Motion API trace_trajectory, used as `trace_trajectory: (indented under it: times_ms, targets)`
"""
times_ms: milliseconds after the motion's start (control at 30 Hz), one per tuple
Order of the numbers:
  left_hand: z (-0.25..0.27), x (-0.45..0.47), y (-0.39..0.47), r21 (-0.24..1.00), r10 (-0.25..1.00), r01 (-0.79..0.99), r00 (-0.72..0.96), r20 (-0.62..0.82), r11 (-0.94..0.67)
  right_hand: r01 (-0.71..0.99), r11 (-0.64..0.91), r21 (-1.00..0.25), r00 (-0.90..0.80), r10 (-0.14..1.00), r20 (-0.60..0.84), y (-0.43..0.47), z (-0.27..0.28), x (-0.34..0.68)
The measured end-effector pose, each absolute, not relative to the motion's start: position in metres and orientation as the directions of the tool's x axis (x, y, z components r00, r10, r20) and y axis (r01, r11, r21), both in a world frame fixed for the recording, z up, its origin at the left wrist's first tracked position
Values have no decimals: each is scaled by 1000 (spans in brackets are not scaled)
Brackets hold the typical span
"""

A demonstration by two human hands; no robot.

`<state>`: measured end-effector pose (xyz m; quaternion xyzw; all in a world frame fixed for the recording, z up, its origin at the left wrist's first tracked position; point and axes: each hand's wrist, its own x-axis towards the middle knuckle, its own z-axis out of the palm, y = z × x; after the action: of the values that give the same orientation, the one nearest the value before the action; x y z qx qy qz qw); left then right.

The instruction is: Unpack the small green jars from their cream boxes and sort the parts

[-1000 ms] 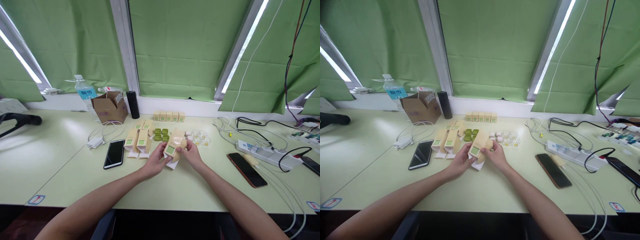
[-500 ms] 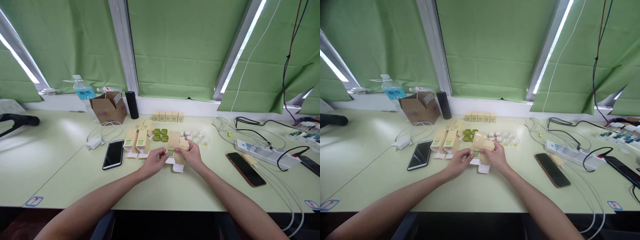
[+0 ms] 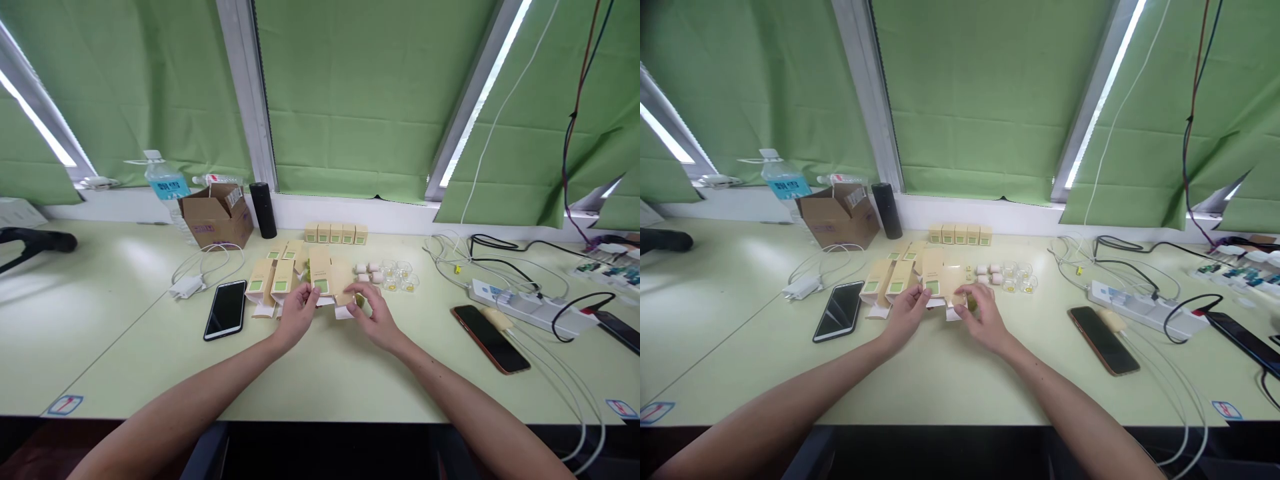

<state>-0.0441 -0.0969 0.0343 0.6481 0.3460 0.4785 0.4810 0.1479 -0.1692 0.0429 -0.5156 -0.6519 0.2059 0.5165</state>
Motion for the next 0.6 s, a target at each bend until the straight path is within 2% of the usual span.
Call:
trace_trajectory:
  times_ms: [100,433,500,600]
  targets:
    - [31,-44,-97,957,904,-40,319,284,-286,451,362,-815,55,901,431,-168,44,148]
    - [25,-43,-96,932,847,-68,398,353,-356,171,297,-939,321,885,338,-150,42,157]
    - [24,-43,-96,927,850,-22,390,354,-375,136,304,-943,398,855,333,-141,46,171]
    - [24,-42,-98,910,848,51,387,363,-412,198,303,-932,548,754,362,-118,57,207]
